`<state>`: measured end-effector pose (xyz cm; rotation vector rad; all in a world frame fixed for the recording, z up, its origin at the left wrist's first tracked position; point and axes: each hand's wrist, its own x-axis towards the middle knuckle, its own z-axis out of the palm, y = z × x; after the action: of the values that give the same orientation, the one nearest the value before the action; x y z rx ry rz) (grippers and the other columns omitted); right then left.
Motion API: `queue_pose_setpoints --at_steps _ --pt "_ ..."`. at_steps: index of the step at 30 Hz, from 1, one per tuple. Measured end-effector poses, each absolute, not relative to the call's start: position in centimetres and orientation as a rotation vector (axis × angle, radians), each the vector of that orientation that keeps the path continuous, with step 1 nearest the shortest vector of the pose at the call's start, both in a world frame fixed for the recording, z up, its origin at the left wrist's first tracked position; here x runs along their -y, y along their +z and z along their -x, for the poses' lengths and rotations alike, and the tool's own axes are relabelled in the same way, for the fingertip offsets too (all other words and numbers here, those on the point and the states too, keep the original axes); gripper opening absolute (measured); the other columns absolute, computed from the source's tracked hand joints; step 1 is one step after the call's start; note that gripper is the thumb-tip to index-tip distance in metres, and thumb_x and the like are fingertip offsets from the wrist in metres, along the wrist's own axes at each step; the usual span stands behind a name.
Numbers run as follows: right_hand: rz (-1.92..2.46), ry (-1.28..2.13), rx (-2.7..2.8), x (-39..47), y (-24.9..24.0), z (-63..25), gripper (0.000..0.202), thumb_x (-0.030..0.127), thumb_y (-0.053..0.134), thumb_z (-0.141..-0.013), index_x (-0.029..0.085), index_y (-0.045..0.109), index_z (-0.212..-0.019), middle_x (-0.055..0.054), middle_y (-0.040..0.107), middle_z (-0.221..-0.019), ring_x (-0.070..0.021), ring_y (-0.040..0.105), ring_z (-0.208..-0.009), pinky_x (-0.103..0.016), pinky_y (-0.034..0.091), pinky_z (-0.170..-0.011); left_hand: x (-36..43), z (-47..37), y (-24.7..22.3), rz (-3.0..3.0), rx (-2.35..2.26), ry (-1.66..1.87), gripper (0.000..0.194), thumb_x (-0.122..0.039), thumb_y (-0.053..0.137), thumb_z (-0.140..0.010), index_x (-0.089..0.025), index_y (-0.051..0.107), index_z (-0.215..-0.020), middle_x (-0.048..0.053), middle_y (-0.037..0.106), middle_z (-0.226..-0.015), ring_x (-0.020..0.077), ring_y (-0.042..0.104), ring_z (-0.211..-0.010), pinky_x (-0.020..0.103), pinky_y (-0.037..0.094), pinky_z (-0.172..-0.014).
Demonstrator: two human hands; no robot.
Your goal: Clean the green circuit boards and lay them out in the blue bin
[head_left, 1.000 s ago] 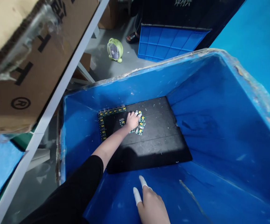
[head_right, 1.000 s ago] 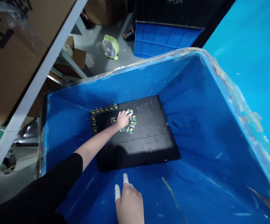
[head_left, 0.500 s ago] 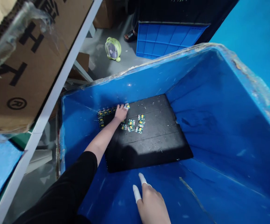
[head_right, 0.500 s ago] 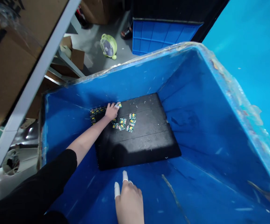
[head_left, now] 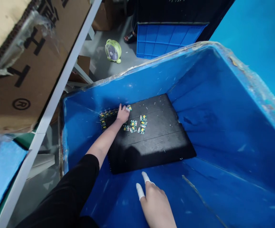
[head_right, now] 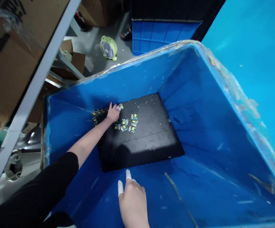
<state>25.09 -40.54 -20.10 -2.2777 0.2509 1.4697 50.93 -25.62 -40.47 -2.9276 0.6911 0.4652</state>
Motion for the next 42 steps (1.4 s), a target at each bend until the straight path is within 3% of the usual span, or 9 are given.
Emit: queue_pose_setpoints --at_steps 12,22,29,36,42 --pt "2.291 1.412 -0.217 40.6 -19.9 -24.9 0.042 0.013 0.036 -0.094 0.009 0.065 -0.124 -0.019 0.069 -0.122 -0.0310 0.067 -0.109 -0.039 0.047 -0.094 25.2 -50.7 -40.3 3.028 -0.400 0.410 0.036 -0.032 0.059 -0.095 -0.020 0.056 -0.130 0.012 0.054 -0.138 0.0280 0.057 -0.120 0.052 0.049 -0.099" --pt "2.287 1.428 -0.215 40.5 -19.9 -25.1 0.042 0.016 0.035 -0.096 0.009 0.063 -0.127 -0.018 0.067 -0.127 -0.0315 0.066 -0.111 -0.040 0.047 -0.096 26.6 -47.3 -41.3 2.932 -0.927 0.614 0.032 -0.034 0.060 -0.094 -0.018 0.060 -0.122 0.011 0.060 -0.129 0.0257 0.061 -0.112 0.048 0.052 -0.094" --pt "2.290 1.441 -0.217 40.5 -19.7 -25.3 0.041 0.012 0.035 -0.095 0.009 0.066 -0.122 -0.018 0.072 -0.115 -0.0296 0.068 -0.105 -0.037 0.048 -0.093 25.5 -48.3 -41.2 2.805 -1.238 0.718 0.030 -0.032 0.061 -0.094 -0.018 0.062 -0.120 0.010 0.058 -0.133 0.0267 0.058 -0.118 0.051 0.049 -0.100" --pt "2.269 1.458 -0.206 40.5 -19.8 -25.2 0.043 0.014 0.034 -0.096 0.011 0.064 -0.127 -0.017 0.069 -0.122 -0.0311 0.066 -0.109 -0.040 0.048 -0.095 25.9 -49.5 -41.3 2.862 -1.047 0.628 0.028 -0.032 0.059 -0.095 -0.018 0.062 -0.120 0.010 0.061 -0.129 0.0258 0.060 -0.115 0.050 0.050 -0.098" --pt "2.265 1.532 -0.191 40.4 -19.5 -25.7 0.043 0.006 0.037 -0.091 0.011 0.066 -0.122 -0.017 0.069 -0.122 -0.0298 0.065 -0.112 -0.040 0.046 -0.098 28.0 -51.0 -41.8 2.976 -0.736 0.481 0.030 -0.033 0.059 -0.095 -0.018 0.061 -0.120 0.011 0.060 -0.130 0.0263 0.059 -0.116 0.050 0.050 -0.098"
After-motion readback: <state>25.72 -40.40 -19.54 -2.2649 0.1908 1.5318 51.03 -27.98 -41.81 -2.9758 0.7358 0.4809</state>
